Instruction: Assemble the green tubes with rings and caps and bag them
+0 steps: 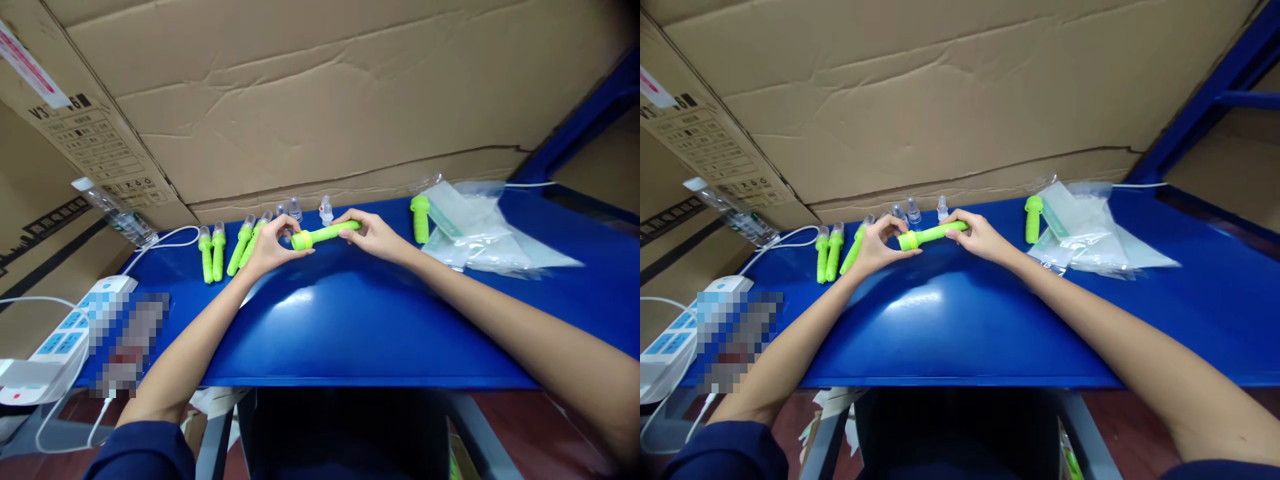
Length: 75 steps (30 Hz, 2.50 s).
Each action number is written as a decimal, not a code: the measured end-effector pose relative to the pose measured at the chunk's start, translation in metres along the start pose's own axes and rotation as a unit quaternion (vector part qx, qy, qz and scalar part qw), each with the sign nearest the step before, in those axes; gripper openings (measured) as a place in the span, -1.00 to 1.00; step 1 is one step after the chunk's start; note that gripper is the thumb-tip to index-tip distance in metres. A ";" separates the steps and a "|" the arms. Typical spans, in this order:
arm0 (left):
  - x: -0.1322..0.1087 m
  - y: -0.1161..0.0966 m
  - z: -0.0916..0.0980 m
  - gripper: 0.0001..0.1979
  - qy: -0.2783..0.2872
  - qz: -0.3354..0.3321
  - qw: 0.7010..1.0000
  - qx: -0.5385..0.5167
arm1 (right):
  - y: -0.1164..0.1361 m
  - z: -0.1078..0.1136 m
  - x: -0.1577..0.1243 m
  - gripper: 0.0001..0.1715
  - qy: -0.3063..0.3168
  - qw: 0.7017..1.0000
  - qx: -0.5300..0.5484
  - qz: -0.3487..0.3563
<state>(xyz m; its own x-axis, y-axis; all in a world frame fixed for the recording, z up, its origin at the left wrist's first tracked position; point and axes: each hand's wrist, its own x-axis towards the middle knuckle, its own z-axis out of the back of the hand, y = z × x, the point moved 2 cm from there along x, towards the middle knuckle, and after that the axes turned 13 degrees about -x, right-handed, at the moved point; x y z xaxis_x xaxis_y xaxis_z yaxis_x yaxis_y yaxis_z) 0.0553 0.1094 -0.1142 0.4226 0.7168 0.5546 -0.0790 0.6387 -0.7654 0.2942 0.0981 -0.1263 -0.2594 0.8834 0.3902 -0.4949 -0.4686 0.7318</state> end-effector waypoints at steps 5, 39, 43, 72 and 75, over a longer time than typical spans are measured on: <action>-0.001 -0.013 -0.006 -0.50 0.070 0.019 0.997 0.007 | 0.005 0.005 0.001 -0.57 0.044 0.999 0.008 0.016; -0.004 0.023 -0.018 -0.45 -0.005 0.233 0.948 -0.219 | -0.002 0.019 0.004 -0.39 0.031 0.999 0.006 0.010; -0.003 0.017 -0.018 -0.38 -0.034 0.201 0.955 -0.214 | -0.006 0.021 0.006 -0.39 -0.011 1.000 0.002 0.008; -0.009 -0.006 -0.024 -0.54 0.093 0.230 0.851 -0.462 | -0.005 0.004 -0.001 -0.42 0.121 0.953 0.270 -0.063; -0.009 -0.007 -0.026 -0.52 0.093 0.231 0.851 -0.463 | -0.003 0.007 0.000 -0.42 0.131 0.954 0.263 -0.058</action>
<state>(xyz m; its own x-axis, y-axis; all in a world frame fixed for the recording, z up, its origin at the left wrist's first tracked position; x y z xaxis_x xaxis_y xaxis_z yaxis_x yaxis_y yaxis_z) 0.0761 0.0917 -0.1225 0.6824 0.7194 0.1297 0.4331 -0.2550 -0.8645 0.3017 0.0994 -0.1245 -0.4602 0.8680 0.1867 -0.0658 -0.2430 0.9678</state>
